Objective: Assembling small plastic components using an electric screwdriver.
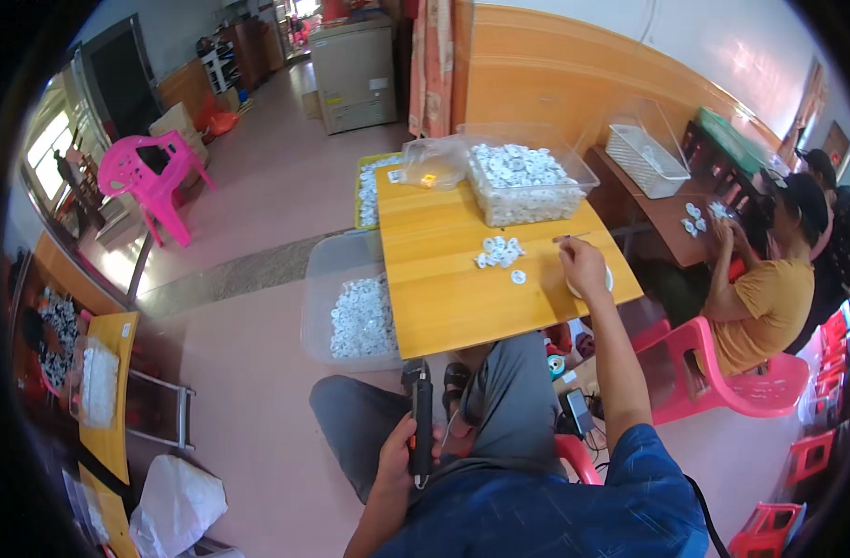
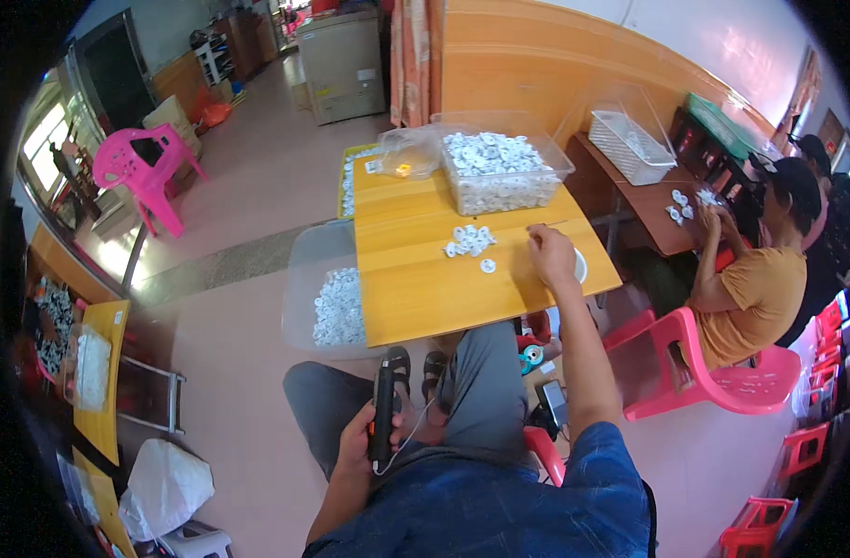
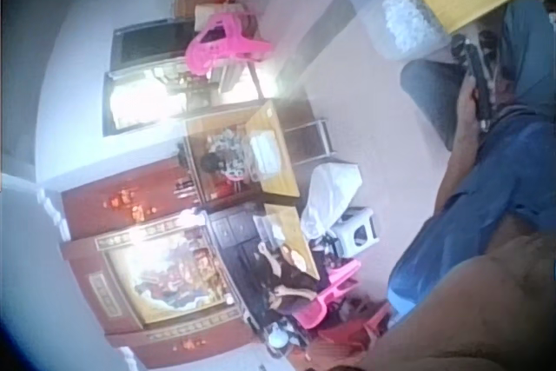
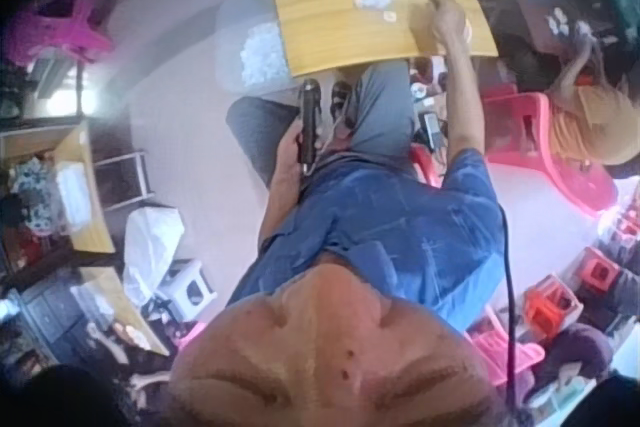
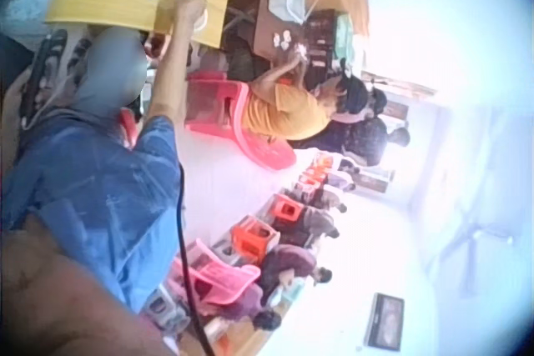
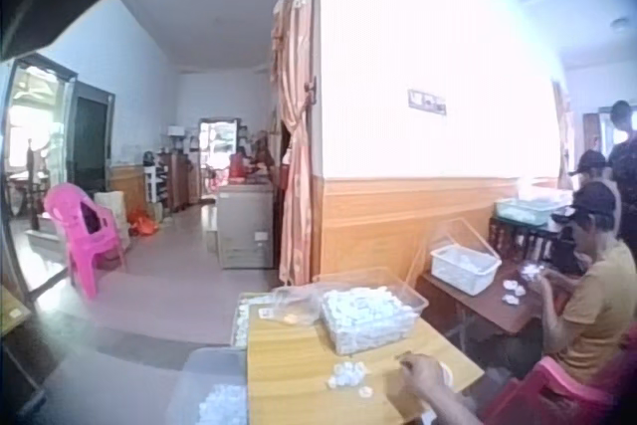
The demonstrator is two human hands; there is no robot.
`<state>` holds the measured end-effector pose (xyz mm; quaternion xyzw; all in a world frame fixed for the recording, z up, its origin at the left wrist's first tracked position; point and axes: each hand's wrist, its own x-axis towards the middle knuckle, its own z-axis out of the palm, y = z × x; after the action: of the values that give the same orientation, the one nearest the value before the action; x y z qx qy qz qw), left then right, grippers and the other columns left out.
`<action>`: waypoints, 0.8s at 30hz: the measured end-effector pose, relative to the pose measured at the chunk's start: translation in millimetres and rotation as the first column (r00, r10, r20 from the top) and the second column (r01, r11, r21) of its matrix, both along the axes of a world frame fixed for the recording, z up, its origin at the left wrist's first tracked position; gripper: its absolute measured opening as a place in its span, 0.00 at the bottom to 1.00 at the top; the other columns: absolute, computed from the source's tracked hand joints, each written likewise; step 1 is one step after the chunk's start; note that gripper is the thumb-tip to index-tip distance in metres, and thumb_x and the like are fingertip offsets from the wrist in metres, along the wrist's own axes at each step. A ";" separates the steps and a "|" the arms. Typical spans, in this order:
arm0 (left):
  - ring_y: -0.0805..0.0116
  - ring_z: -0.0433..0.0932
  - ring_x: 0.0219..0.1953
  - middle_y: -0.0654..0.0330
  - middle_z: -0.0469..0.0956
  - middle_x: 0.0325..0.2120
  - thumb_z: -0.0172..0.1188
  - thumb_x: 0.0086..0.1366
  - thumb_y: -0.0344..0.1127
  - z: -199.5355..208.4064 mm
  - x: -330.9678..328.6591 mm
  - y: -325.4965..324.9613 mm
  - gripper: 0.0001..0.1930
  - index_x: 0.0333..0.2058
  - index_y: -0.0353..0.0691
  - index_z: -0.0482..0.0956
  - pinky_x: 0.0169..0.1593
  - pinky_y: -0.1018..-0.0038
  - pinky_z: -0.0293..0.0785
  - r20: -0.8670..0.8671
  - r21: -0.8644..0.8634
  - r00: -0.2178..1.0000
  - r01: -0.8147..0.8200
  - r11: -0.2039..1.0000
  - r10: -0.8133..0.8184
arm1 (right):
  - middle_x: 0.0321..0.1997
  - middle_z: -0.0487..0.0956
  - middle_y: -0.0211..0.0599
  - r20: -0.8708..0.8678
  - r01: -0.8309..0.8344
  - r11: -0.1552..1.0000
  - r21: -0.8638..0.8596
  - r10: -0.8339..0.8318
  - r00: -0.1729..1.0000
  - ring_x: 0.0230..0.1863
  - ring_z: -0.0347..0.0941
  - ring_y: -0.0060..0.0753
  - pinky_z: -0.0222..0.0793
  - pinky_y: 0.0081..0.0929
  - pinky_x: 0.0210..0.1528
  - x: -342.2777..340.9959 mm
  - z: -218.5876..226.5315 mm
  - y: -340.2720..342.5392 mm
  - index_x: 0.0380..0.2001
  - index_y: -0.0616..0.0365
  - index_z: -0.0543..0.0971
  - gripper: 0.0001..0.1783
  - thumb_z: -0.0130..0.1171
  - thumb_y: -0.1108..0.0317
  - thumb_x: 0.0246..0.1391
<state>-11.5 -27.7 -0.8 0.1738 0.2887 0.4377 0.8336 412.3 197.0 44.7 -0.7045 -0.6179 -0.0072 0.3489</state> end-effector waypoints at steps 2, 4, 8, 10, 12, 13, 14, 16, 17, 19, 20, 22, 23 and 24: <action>0.66 0.77 0.26 0.55 0.78 0.34 0.46 0.72 0.45 2.8 0.5 -0.6 0.16 0.49 0.40 0.68 0.26 0.71 0.78 -0.015 -0.017 1.000 0.018 1.000 -0.018 | 0.38 0.84 0.45 0.121 0.121 0.989 -0.084 -0.111 0.986 0.40 0.81 0.50 0.76 0.43 0.44 24.9 1.5 -9.4 0.37 0.53 0.84 0.09 0.62 0.65 0.52; 0.67 0.77 0.26 0.55 0.77 0.34 0.47 0.71 0.46 4.0 2.0 0.6 0.16 0.49 0.41 0.69 0.26 0.71 0.78 -0.040 -0.005 0.999 0.029 1.000 -0.029 | 0.38 0.84 0.44 0.286 0.292 0.923 -0.250 -0.218 0.933 0.41 0.81 0.49 0.77 0.44 0.45 39.7 -0.7 -13.4 0.34 0.50 0.86 0.09 0.61 0.62 0.52; 0.67 0.77 0.26 0.55 0.77 0.33 0.47 0.70 0.47 6.8 4.7 1.4 0.17 0.48 0.41 0.69 0.26 0.71 0.78 -0.037 0.021 0.998 0.049 0.999 -0.048 | 0.35 0.85 0.44 0.335 0.285 0.884 -0.372 -0.159 0.929 0.39 0.82 0.47 0.77 0.44 0.44 51.5 -17.5 -12.0 0.32 0.48 0.86 0.08 0.63 0.62 0.50; 0.66 0.76 0.27 0.55 0.76 0.33 0.47 0.71 0.46 8.3 4.1 -1.2 0.17 0.49 0.41 0.69 0.26 0.72 0.77 -0.088 0.000 0.995 0.041 0.999 -0.040 | 0.36 0.85 0.44 0.366 0.355 0.860 -0.366 -0.217 0.905 0.41 0.82 0.48 0.78 0.44 0.45 48.1 -22.0 -5.1 0.33 0.47 0.87 0.09 0.61 0.62 0.51; 0.66 0.76 0.27 0.56 0.76 0.33 0.47 0.71 0.46 5.6 3.6 -2.6 0.17 0.50 0.41 0.69 0.26 0.72 0.77 -0.086 0.007 0.995 0.041 0.999 -0.040 | 0.37 0.85 0.45 0.393 0.377 0.843 -0.384 -0.220 0.893 0.42 0.82 0.48 0.78 0.43 0.45 46.8 -23.5 -1.1 0.34 0.48 0.87 0.10 0.60 0.61 0.52; 0.66 0.76 0.27 0.56 0.76 0.34 0.46 0.71 0.46 4.3 3.6 -2.6 0.17 0.50 0.41 0.69 0.26 0.72 0.77 -0.078 0.010 0.996 0.046 0.999 -0.045 | 0.39 0.85 0.45 0.427 0.406 0.821 -0.402 -0.224 0.876 0.43 0.82 0.48 0.78 0.43 0.46 46.8 -23.1 0.8 0.35 0.49 0.87 0.11 0.59 0.61 0.54; 0.66 0.76 0.27 0.56 0.76 0.34 0.46 0.71 0.46 4.0 4.4 -2.5 0.17 0.50 0.41 0.69 0.26 0.72 0.77 -0.083 0.016 0.996 0.041 0.999 -0.039 | 0.39 0.85 0.45 0.422 0.400 0.825 -0.399 -0.222 0.879 0.43 0.82 0.48 0.78 0.43 0.46 48.6 -22.1 0.6 0.35 0.49 0.87 0.11 0.59 0.61 0.54; 0.66 0.76 0.27 0.56 0.76 0.34 0.46 0.71 0.45 3.7 4.4 -3.7 0.16 0.50 0.41 0.69 0.26 0.72 0.77 -0.071 -0.003 0.997 0.039 0.999 -0.039 | 0.43 0.84 0.47 0.412 0.372 0.801 -0.470 -0.174 0.895 0.46 0.83 0.48 0.79 0.43 0.47 46.5 -16.5 -3.4 0.40 0.54 0.86 0.14 0.55 0.61 0.59; 0.66 0.76 0.27 0.55 0.76 0.35 0.45 0.72 0.45 4.5 4.0 -3.8 0.16 0.49 0.41 0.69 0.27 0.72 0.77 -0.079 -0.006 0.996 0.038 0.999 -0.039 | 0.40 0.84 0.46 0.395 0.359 0.828 -0.431 -0.185 0.900 0.43 0.82 0.48 0.78 0.44 0.46 47.4 -19.8 -3.1 0.38 0.52 0.85 0.14 0.59 0.58 0.56; 0.67 0.77 0.27 0.55 0.76 0.35 0.45 0.72 0.45 3.0 3.1 -5.0 0.16 0.49 0.41 0.68 0.27 0.73 0.78 -0.074 0.007 0.996 0.041 0.999 -0.040 | 0.41 0.84 0.47 0.367 0.346 0.854 -0.389 -0.200 0.908 0.44 0.82 0.49 0.78 0.44 0.46 43.8 -16.3 -6.1 0.37 0.54 0.85 0.13 0.57 0.60 0.57; 0.67 0.77 0.27 0.55 0.76 0.35 0.45 0.72 0.45 1.8 2.5 -5.2 0.16 0.49 0.41 0.68 0.27 0.73 0.78 -0.067 0.018 0.997 0.049 0.999 -0.048 | 0.42 0.84 0.47 0.340 0.339 0.875 -0.346 -0.219 0.914 0.44 0.82 0.50 0.78 0.45 0.47 42.3 -14.8 -7.5 0.35 0.57 0.84 0.13 0.55 0.62 0.59; 0.67 0.77 0.27 0.55 0.76 0.35 0.45 0.73 0.45 0.9 2.7 -4.9 0.16 0.49 0.41 0.68 0.27 0.73 0.78 -0.076 0.028 0.996 0.054 0.998 -0.051 | 0.39 0.84 0.47 0.270 0.284 0.920 -0.271 -0.211 0.940 0.41 0.82 0.49 0.78 0.43 0.45 49.3 -14.4 -13.0 0.34 0.58 0.83 0.10 0.56 0.64 0.57; 0.67 0.78 0.27 0.55 0.77 0.35 0.45 0.73 0.45 0.8 3.1 -4.8 0.15 0.49 0.41 0.68 0.27 0.73 0.78 -0.086 0.039 0.995 0.059 0.998 -0.055 | 0.36 0.84 0.46 0.200 0.232 0.954 -0.188 -0.194 0.960 0.37 0.83 0.47 0.78 0.42 0.43 51.8 -15.1 -15.1 0.33 0.59 0.81 0.08 0.58 0.67 0.56; 0.67 0.78 0.27 0.55 0.77 0.35 0.45 0.73 0.45 1.6 3.6 -4.5 0.15 0.49 0.41 0.68 0.27 0.73 0.78 -0.085 0.038 0.995 0.059 0.998 -0.055 | 0.36 0.84 0.46 0.201 0.232 0.954 -0.189 -0.194 0.960 0.37 0.83 0.47 0.78 0.42 0.43 51.7 -15.5 -16.1 0.33 0.59 0.81 0.08 0.58 0.67 0.56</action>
<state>-8.0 -32.3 0.8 0.2172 0.3093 0.4118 0.8292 464.0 180.8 29.2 -0.7967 -0.5642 -0.0432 0.2123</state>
